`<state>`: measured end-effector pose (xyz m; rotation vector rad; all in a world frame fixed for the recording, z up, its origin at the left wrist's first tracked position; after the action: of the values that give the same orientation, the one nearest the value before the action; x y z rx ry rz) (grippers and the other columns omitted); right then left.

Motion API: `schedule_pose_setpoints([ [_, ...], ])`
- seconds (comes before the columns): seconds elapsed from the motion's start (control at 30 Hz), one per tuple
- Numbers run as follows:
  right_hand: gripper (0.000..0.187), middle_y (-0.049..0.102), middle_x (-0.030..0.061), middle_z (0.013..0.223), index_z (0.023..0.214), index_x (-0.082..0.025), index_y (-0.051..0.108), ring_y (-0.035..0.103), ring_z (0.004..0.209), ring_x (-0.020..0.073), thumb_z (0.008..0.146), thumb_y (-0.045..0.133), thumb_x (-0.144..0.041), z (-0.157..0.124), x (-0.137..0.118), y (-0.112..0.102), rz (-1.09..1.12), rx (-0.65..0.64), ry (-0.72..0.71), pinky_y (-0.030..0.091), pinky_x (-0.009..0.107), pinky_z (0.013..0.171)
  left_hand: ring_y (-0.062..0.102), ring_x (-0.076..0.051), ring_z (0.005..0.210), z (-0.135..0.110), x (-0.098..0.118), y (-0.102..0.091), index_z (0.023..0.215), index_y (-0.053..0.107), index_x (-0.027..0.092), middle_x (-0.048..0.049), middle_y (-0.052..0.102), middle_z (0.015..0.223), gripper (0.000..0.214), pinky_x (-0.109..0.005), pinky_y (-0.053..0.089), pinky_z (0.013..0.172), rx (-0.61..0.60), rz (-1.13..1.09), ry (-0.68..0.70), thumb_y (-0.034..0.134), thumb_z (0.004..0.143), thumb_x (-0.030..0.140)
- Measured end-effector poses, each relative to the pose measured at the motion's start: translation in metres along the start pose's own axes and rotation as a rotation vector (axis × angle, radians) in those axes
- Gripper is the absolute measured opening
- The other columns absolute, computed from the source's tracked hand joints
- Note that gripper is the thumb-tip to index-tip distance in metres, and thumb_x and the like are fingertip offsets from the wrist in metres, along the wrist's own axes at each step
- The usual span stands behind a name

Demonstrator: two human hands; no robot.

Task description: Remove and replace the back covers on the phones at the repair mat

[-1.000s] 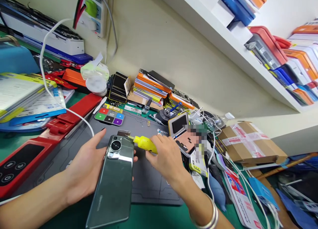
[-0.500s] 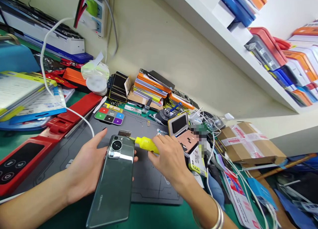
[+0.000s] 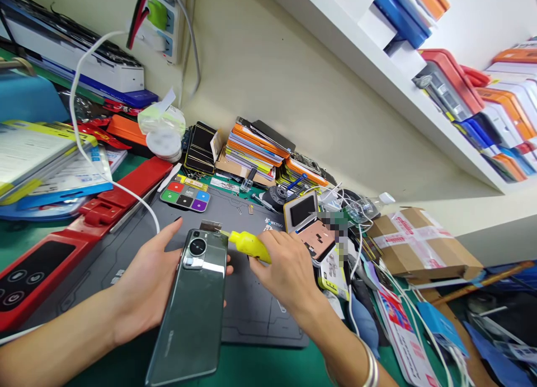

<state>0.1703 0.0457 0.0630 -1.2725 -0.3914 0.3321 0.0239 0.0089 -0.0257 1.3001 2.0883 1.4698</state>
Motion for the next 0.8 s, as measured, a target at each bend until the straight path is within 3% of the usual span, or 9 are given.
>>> schedule_pose_setpoints([
  [0.17, 0.015, 0.067, 0.0067, 0.086, 0.087, -0.018, 0.063, 0.062, 0.077, 0.0221, 0.074, 0.061, -0.026, 0.008, 0.016, 0.000, 0.286, 0.036, 0.186, 0.049, 0.034, 0.068, 0.068, -0.033, 0.081, -0.001, 0.002, 0.000, 0.110, 0.063, 0.003, -0.0238, 0.067, 0.109, 0.081, -0.046, 0.052, 0.079, 0.045, -0.016, 0.000, 0.039, 0.077, 0.073],
  [0.27, 0.016, 0.069, 0.0056, 0.084, 0.089, -0.018, 0.063, 0.064, 0.074, 0.0199, 0.076, 0.058, -0.026, 0.020, 0.029, 0.021, 0.587, 0.018, 0.341, 0.051, 0.033, 0.067, 0.068, -0.032, 0.080, -0.001, 0.001, 0.000, 0.111, 0.063, 0.004, -0.0230, 0.067, 0.111, 0.081, -0.046, 0.053, 0.078, 0.056, 0.003, 0.003, 0.039, 0.077, 0.073],
  [0.33, 0.020, 0.070, 0.0061, 0.089, 0.093, -0.017, 0.062, 0.066, 0.079, 0.0201, 0.075, 0.057, -0.025, 0.029, 0.034, 0.039, 0.730, 0.014, 0.371, 0.053, 0.034, 0.073, 0.068, -0.032, 0.080, -0.002, 0.001, 0.000, 0.113, 0.063, 0.004, -0.0229, 0.067, 0.112, 0.082, -0.046, 0.053, 0.079, 0.058, 0.018, -0.003, 0.039, 0.076, 0.074],
  [0.47, 0.023, 0.070, 0.0057, 0.090, 0.092, -0.017, 0.062, 0.065, 0.079, 0.0200, 0.071, 0.061, -0.023, 0.031, 0.037, 0.062, 0.734, 0.006, 0.363, 0.052, 0.034, 0.073, 0.069, -0.034, 0.082, -0.002, 0.000, -0.003, 0.114, 0.063, 0.005, -0.0229, 0.065, 0.117, 0.082, -0.048, 0.052, 0.083, 0.041, 0.013, -0.018, 0.041, 0.076, 0.074],
  [0.57, 0.022, 0.063, 0.0064, 0.086, 0.087, -0.017, 0.058, 0.057, 0.076, 0.0205, 0.069, 0.066, -0.027, 0.010, 0.038, 0.038, 0.548, 0.160, 0.421, 0.048, 0.036, 0.070, 0.068, -0.035, 0.086, -0.002, -0.003, -0.002, 0.113, 0.064, 0.005, -0.0223, 0.066, 0.117, 0.080, -0.050, 0.051, 0.085, 0.023, 0.002, -0.037, 0.045, 0.075, 0.073],
  [0.63, 0.013, 0.056, 0.0034, 0.076, 0.078, -0.019, 0.053, 0.051, 0.069, 0.0176, 0.077, 0.061, -0.029, -0.004, 0.028, 0.008, 0.408, 0.235, 0.345, 0.045, 0.033, 0.066, 0.068, -0.035, 0.087, -0.004, -0.013, 0.002, 0.111, 0.065, 0.006, -0.0208, 0.068, 0.111, 0.075, -0.051, 0.051, 0.087, -0.012, -0.024, -0.064, 0.046, 0.077, 0.070],
  [0.8, 0.011, 0.057, 0.0036, 0.085, 0.094, -0.019, 0.051, 0.052, 0.074, 0.0155, 0.090, 0.045, -0.026, -0.021, -0.030, -0.022, 0.591, -0.262, -0.150, 0.045, 0.028, 0.068, 0.065, -0.033, 0.106, -0.031, -0.069, 0.003, 0.108, 0.068, 0.016, -0.0144, 0.072, 0.104, 0.057, -0.048, 0.044, 0.102, -0.128, -0.083, -0.148, 0.044, 0.083, 0.060],
])
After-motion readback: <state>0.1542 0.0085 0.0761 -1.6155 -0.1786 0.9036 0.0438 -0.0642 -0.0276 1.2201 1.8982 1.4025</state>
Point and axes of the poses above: each hand's wrist, its own z-axis towards the middle knuckle, its own y-axis out of the palm, x = y × z, the point moved 6 cm from there along z, towards the middle knuckle
